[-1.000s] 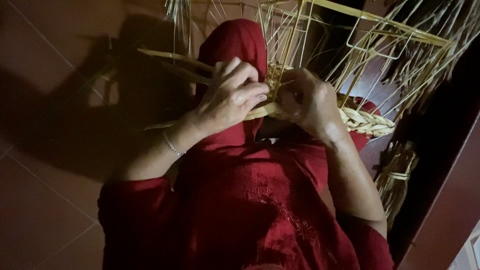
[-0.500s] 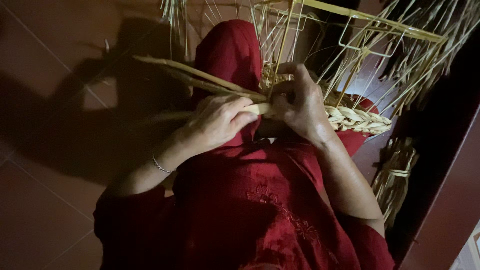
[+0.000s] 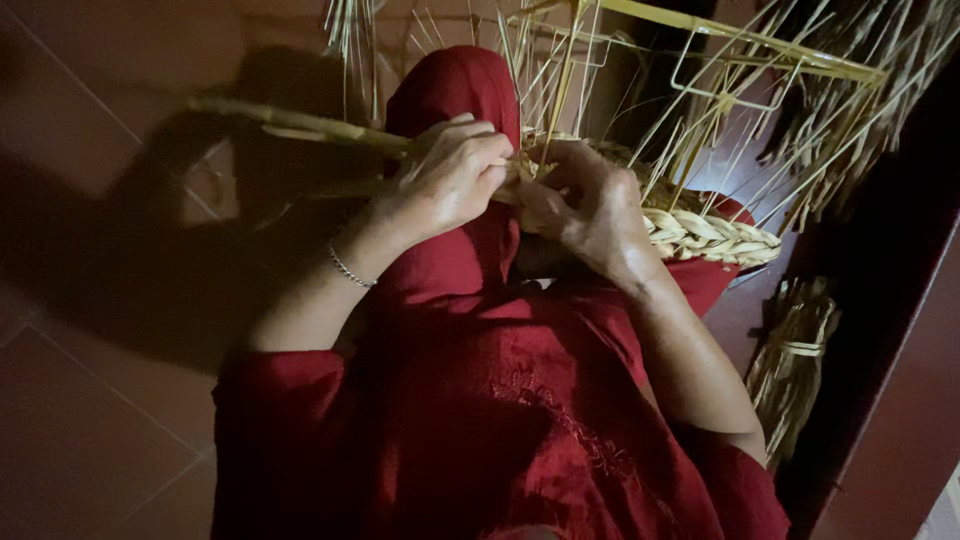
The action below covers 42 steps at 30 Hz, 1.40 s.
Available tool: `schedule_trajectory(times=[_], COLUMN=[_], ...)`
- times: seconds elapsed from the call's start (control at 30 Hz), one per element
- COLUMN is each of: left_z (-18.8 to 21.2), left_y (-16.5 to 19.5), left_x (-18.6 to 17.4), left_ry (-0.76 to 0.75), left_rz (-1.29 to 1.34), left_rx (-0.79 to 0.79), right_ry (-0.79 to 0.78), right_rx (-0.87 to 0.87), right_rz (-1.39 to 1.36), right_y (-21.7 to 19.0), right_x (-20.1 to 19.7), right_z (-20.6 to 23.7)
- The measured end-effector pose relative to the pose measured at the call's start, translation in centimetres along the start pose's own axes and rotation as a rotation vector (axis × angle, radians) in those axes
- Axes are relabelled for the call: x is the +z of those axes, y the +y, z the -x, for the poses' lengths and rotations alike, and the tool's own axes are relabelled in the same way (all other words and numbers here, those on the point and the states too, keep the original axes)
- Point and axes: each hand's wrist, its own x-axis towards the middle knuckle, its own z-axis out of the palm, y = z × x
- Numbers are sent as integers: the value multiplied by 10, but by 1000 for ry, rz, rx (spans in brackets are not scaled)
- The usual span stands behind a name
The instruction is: The person sits on the floor weaving a basket from long palm-leaf strips, working on a partially woven basket resting on their lap. They fold, twist, and interlace the strips around the woven base and bamboo frame, pulling strips tight and reaching for new strips from bundles beside them.
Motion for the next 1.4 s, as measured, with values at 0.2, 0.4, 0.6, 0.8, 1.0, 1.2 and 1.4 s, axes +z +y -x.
schedule_trajectory(times=[0.2,0.4,0.6,0.8,1.0,1.2,1.4], left_z=[-5,21,38,20,-32,-58,-64], left_y=[24,69,46,-18,-46,-39,-29], left_x=[-23,-46,-11,28,26,13,23], left_ry=[276,328,36,139,329,204,98], left_rz=[-147,67,383,56,438,790,674], left_rx=[130,180,-87,-79,-438,-465,-303], right_ry=[63,208,302,555,737,845,887], right_rx=[-53,-46,22,-65,-60,57,45], right_rz=[-93,-148,-194,-389,-501,-381,-292], right_y=[-3,12,45,74,114,148,164], right_x=[8,-8,-94,-168,-193,-202,-175], right_z=[0,1,18,67,113,146,181])
